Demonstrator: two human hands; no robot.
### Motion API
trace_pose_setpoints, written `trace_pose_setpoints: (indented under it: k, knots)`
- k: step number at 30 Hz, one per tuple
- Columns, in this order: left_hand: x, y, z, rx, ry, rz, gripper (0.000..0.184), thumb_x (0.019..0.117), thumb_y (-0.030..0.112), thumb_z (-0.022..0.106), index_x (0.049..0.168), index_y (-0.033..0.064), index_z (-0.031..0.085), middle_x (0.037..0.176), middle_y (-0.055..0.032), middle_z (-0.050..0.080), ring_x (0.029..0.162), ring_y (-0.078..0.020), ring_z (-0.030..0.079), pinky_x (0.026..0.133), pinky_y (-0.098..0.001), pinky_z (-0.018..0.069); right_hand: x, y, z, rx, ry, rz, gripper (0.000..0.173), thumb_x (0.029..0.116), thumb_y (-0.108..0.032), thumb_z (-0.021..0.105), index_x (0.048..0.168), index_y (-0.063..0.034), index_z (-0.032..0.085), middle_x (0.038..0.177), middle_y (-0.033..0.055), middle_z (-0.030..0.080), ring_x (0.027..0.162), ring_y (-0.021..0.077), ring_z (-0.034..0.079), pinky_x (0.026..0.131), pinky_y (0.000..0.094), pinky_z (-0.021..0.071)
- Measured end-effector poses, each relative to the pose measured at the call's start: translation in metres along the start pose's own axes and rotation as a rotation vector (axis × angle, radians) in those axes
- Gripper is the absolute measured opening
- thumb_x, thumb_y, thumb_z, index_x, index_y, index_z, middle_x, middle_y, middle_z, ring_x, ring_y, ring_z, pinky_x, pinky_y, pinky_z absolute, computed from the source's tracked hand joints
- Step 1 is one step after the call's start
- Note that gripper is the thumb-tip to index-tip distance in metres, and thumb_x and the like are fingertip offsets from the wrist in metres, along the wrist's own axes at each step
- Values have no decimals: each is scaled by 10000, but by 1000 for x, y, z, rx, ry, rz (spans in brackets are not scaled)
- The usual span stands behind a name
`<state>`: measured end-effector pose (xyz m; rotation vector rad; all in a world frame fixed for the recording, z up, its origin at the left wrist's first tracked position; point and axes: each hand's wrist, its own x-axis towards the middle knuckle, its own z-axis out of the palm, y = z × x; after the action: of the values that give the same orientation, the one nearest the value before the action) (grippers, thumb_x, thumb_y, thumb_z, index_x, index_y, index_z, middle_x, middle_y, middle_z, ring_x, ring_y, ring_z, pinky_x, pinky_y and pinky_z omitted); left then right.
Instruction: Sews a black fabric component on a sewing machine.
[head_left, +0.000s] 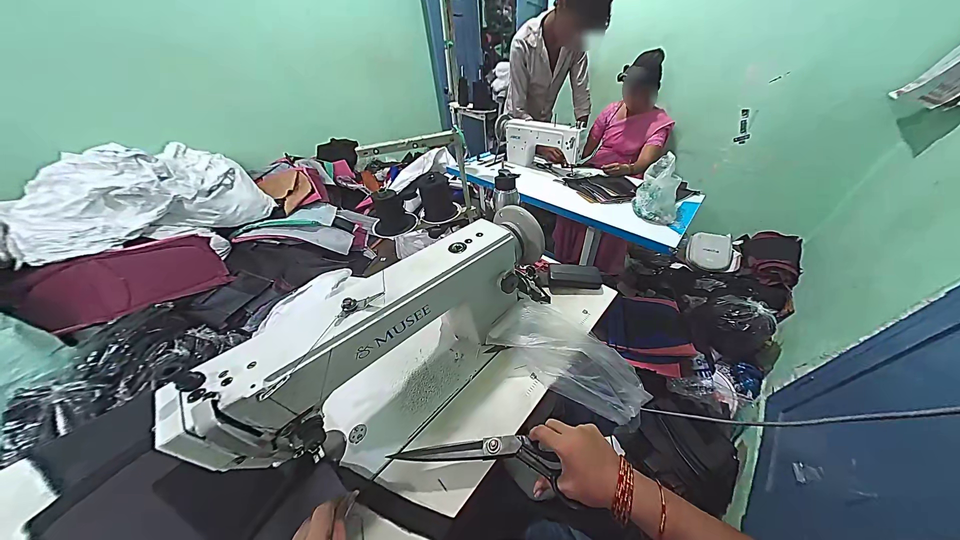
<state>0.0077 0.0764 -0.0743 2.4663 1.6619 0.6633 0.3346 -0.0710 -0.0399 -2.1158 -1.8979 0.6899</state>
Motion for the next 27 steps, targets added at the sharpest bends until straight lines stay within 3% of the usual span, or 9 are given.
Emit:
trace_pose_setpoints:
  k: [5, 9, 11, 14, 16, 19, 27]
  knots:
    - [2, 12, -2, -43, -2, -52, 321, 1046, 128, 508, 1101, -134, 685, 1074, -346, 700, 1041, -543, 682, 910, -648, 531, 0, -5, 4, -3, -14, -15, 585, 868, -383, 794, 1347, -93, 623, 1189, 172, 689, 959, 359, 708, 745, 561, 554]
    - [3, 8, -9, -219, 50, -217, 334, 1049, 155, 500, 1144, -115, 673, 1076, -307, 712, 1026, -472, 702, 931, -623, 524, 1, -6, 7, -9, -23, -26, 584, 869, -404, 791, 1340, -99, 628, 1188, 166, 691, 952, 352, 710, 743, 559, 556]
    - [2, -6, -5, -365, 104, -308, 398, 1060, 212, 506, 1162, -153, 627, 998, -290, 709, 905, -368, 719, 874, -536, 557, 2, -5, 11, -16, -11, -35, 586, 863, -405, 795, 1334, -97, 633, 1180, 166, 696, 943, 353, 712, 735, 559, 557]
    - [2, -23, 8, -652, 215, -392, 462, 1095, 253, 401, 1019, -152, 609, 754, -97, 653, 638, -85, 655, 675, -310, 592, 3, -7, 12, -21, 6, -30, 577, 855, -389, 803, 1323, -93, 642, 1173, 168, 699, 934, 354, 715, 721, 557, 559]
    - [3, -21, 6, -804, 255, -435, 475, 1097, 274, 346, 888, -61, 610, 643, 67, 628, 569, 20, 638, 621, -227, 595, 5, -11, 8, -1, -37, 15, 590, 877, -394, 786, 1352, -89, 618, 1218, 177, 684, 987, 364, 705, 768, 569, 552]
    - [2, -24, 5, -877, 247, -447, 407, 1093, 268, 395, 881, -12, 601, 650, 87, 641, 569, 4, 657, 619, -232, 608, 12, -13, 4, 38, -34, 100, 602, 879, -419, 780, 1351, -84, 613, 1238, 169, 676, 1026, 354, 696, 815, 563, 550]
    - [-1, -24, 9, -867, 245, -362, 345, 1078, 237, 457, 893, -10, 610, 702, 94, 647, 621, 39, 651, 647, -200, 591, 54, -41, -14, 68, -85, 349, 607, 899, -413, 756, 1384, -101, 567, 1283, 159, 655, 1139, 343, 660, 929, 564, 524]
